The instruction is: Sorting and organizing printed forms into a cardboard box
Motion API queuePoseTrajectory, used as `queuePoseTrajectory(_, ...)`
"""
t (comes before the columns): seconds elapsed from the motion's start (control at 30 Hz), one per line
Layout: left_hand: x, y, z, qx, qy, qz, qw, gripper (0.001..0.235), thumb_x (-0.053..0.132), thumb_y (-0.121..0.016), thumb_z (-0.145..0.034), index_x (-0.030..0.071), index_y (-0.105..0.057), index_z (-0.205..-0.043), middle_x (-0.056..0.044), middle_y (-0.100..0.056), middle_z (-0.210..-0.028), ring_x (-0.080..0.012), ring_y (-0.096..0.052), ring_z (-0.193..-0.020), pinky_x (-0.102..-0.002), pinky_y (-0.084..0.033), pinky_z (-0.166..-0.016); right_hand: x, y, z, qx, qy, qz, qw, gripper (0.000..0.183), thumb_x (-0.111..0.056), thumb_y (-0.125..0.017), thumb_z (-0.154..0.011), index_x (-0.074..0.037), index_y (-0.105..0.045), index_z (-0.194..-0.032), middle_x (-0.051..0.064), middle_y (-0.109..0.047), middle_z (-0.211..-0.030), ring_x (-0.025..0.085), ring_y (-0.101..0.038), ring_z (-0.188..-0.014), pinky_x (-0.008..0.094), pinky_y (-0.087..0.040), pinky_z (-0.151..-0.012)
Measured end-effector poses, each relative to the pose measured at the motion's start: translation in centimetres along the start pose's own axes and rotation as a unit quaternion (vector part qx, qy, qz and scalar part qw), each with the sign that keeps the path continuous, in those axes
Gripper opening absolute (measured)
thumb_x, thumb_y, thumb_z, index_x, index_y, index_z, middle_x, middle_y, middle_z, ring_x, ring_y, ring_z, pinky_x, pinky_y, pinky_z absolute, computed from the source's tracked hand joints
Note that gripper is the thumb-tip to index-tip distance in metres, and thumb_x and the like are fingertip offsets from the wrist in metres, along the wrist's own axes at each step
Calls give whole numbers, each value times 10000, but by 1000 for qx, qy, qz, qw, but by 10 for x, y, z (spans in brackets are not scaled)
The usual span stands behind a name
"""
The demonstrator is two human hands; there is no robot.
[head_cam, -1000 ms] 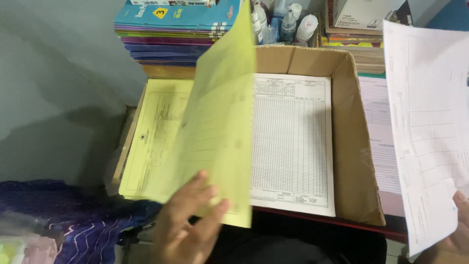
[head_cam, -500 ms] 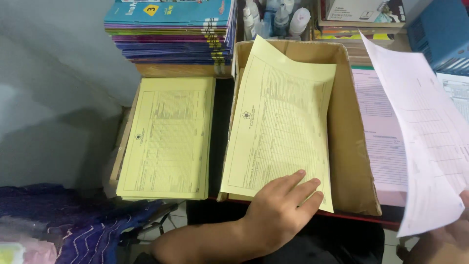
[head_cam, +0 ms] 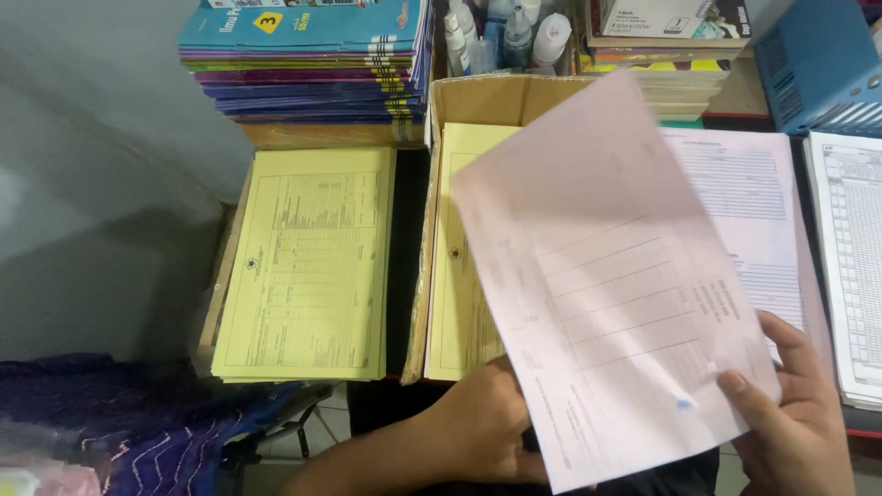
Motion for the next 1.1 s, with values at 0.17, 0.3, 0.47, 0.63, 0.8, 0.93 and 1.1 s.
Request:
queuePoseTrajectory(0.17,-1,38,22,60,129,192,971,565,532,-635,-931,-33,-621,-926,-113,-639,-883,-204,-602,-760,-324,-473,-643,-6,4,16,32,232,123,964,907,65,-632,-831,-86,-272,-1650,365,-607,-946,416,-642,-852,460,-525,-640)
queuePoseTrajectory(0.3,7,59,28,136,161,221,952,411,409,-542,-1040,48,-708,-936,-54,-728,-811,-149,-683,-683,-260,-544,-597,-18,-12,26,-31,468,329,819,553,-248,-747,-750,7,-696,-1238,144,-656,-987,243,-587,-812,323,-480,-719)
queuePoseTrajectory(0.47,17,67,46,317,1,100,943,339,281,-614,-1026,137,-634,-720,27,-609,-559,-65,-509,-404,-206,-412,-358,-16,-32,43,17,571,470,673,614,-615,-764,-705,-186,-814,-1141,23,-601,-983,264,-512,-962,429,-364,-1037)
queuePoseTrajectory(0.63,37,40,21,54,-85,-92,991,293,305,-521,-1125,76,-703,-1104,-85,-652,-1060,-273,-670,-993,-379,-468,-751,-16,-45,41,-49,660,357,659,525,-632,-655,-800,-222,-780,-1102,35,-506,-999,217,-438,-1015,417,-390,-1025)
queuePoseTrajectory(0.8,-6,9,23,-51,55,-81,994,354,78,-741,-906,22,-646,-1242,-201,-624,-1330,-446,-512,-1348,-589,-423,-1121,15,-4,13,1,671,215,710,510,-571,-589,-852,-111,-739,-1014,86,-552,-1051,259,-473,-1091,362,-500,-913)
queuePoseTrajectory(0.93,-10,32,15,21,130,-129,983,306,143,-571,-1029,21,-638,-1302,-210,-612,-1326,-464,-510,-1330,-607,-429,-1069,16,35,-6,28,641,184,745,513,-454,-594,-878,16,-694,-1059,179,-556,-1054,299,-563,-998,421,-514,-912)
queuePoseTrajectory(1.1,-24,17,17,-9,134,-143,981,524,-41,-743,-830,52,-629,-1332,-164,-598,-1346,-428,-506,-1346,-568,-442,-1081,2,98,-35,92,531,431,724,358,-215,-726,-968,52,-755,-1204,214,-717,-1136,345,-663,-1120,442,-544,-1013)
Point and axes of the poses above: each hand's wrist, its own z-axis away from the middle knuckle, its own y-axis out of the back of the hand, x = y × z, the point moved 7 cm from there along -z, towards the middle knuckle
